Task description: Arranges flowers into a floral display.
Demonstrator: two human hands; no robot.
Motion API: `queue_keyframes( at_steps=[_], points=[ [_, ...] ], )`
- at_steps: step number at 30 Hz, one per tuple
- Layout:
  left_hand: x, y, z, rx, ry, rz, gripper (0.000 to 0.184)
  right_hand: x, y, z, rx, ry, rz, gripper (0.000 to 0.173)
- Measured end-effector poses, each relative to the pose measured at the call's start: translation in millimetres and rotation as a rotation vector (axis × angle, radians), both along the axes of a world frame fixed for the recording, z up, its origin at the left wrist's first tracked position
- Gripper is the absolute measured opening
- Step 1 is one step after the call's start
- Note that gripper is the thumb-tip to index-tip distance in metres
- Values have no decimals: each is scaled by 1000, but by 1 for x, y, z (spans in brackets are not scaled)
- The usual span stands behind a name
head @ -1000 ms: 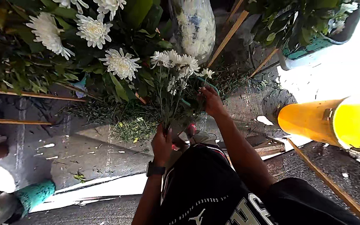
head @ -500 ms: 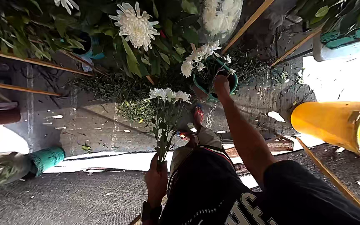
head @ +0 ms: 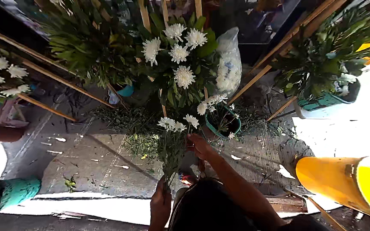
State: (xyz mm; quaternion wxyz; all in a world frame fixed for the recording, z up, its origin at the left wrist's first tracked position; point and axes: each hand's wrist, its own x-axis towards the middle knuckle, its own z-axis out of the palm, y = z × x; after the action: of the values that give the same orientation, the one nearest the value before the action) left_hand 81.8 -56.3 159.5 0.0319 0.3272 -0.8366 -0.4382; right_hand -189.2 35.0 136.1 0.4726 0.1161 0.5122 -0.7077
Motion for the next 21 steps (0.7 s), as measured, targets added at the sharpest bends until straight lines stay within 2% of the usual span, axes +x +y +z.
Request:
queue_keyframes(
  at_steps=[4,7,9,11,13,15,17,21],
  points=[
    [-8,-8,-5,186,46,225,57,30,10,41,70,378,-112,26],
    [-15,-20,-4,325,62,406,67,55,24,78,0,657,-347,23],
    [-11,-29,-5,298,79,452,72,52,36,102,-82,746,-511,19],
    [-8,-39,-6,224,93,413,65,40,44,116,-125,736,-573,15],
    [-14,-42,-1,156,115,320,45,36,44,121,-158,635,-539,16],
    [-25,-40,7,174,165,201,26,46,35,122,-197,481,-475,18],
    [-39,-35,20,281,257,96,26,63,21,122,-188,374,-390,20],
    [-58,-23,47,525,393,-7,42,89,2,120,-164,333,-191,21]
  ],
)
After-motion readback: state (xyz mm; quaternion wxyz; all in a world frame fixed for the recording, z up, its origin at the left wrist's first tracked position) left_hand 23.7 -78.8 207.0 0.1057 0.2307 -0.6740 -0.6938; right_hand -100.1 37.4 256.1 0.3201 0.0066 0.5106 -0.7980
